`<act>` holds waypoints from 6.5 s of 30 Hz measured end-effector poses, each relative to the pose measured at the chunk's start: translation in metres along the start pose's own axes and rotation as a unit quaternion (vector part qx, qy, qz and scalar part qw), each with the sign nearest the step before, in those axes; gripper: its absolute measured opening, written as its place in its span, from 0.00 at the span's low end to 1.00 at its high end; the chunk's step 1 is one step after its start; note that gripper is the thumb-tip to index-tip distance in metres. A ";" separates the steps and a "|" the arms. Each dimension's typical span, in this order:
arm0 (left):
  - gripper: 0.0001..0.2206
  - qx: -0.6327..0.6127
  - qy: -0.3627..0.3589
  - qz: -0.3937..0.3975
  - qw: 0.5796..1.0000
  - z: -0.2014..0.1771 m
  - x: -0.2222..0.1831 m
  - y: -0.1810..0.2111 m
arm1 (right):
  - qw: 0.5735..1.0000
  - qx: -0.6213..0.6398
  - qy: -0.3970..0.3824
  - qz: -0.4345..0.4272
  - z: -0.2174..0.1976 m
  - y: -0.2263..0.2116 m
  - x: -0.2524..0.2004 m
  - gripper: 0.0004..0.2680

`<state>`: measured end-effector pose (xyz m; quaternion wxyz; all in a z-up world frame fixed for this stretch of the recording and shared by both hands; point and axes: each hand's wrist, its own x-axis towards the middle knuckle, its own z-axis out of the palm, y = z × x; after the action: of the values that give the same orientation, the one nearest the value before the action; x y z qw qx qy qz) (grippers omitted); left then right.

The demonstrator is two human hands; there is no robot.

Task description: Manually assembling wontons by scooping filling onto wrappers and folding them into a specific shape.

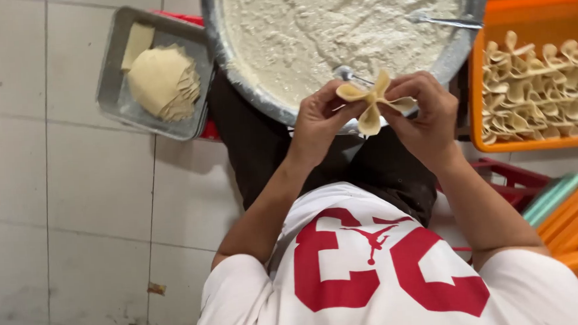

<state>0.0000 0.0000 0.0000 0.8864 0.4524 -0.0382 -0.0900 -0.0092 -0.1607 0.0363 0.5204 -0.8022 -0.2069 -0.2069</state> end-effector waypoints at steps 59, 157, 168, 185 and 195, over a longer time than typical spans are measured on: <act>0.19 0.375 0.566 0.004 0.734 -0.442 0.019 0.060 | 0.835 -0.441 -0.309 0.111 -0.011 0.091 -0.023 0.05; 0.11 -0.175 -0.053 -0.122 0.975 -0.004 0.005 -0.018 | 0.995 0.082 -0.053 -0.006 -0.005 0.007 -0.002 0.07; 0.08 -0.013 -0.004 -0.022 1.000 0.011 0.003 0.012 | 0.997 -0.067 -0.010 -0.049 -0.012 -0.011 0.003 0.03; 0.12 0.059 -0.092 -0.103 0.989 0.026 0.028 -0.017 | 0.988 -0.112 -0.041 -0.096 -0.065 0.036 -0.023 0.06; 0.08 0.131 0.050 -0.083 0.987 -0.016 0.035 0.013 | 0.894 -0.442 -0.011 0.069 -0.230 0.219 -0.050 0.02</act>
<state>0.0381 0.0136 0.0001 0.8099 0.5699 0.0325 -0.1348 0.0429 -0.4600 -0.0695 0.1231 -0.9639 -0.0444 -0.2318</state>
